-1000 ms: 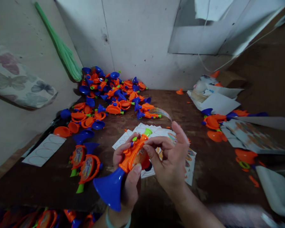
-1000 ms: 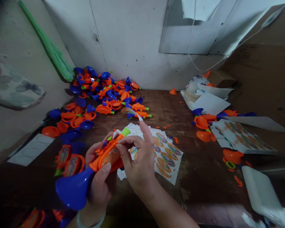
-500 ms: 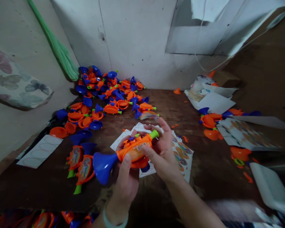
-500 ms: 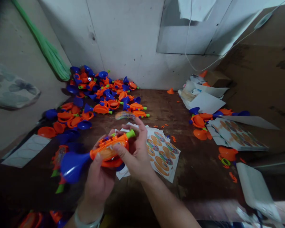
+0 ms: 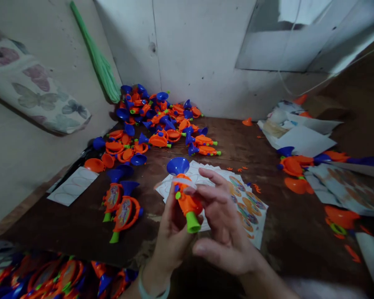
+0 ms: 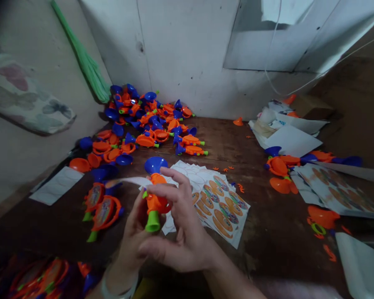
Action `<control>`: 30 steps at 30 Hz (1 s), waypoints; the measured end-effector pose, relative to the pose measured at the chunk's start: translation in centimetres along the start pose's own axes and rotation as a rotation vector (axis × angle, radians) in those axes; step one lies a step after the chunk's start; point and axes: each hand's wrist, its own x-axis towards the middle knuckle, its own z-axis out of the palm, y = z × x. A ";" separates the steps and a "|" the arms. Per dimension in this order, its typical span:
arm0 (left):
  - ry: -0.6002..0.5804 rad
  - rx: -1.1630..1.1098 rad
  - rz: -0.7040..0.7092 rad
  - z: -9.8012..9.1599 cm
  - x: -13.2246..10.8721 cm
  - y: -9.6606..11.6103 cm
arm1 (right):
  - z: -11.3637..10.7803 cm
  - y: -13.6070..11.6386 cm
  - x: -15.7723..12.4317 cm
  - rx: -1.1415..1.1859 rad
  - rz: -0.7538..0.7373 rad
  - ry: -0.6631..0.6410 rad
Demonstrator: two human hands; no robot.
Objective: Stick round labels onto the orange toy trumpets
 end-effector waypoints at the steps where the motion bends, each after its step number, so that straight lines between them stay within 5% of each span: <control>1: -0.007 0.035 0.016 -0.2 0.1 0.0 | 0.0 -0.2 0.3 0.080 0.033 0.010; 6: 0.039 0.123 0.137 -1.1 0.6 -0.3 | 0.4 0.4 1.8 0.340 0.192 0.122; 11: 0.022 -0.006 0.125 -1.2 1.2 0.3 | 0.2 0.8 2.3 0.214 0.277 0.328; 20: -0.017 -0.101 0.149 -0.2 1.3 1.7 | -0.4 0.4 2.7 0.026 0.288 0.285; 30: -0.097 0.100 0.218 -2.1 1.2 0.7 | -0.5 0.5 2.8 0.109 0.304 0.268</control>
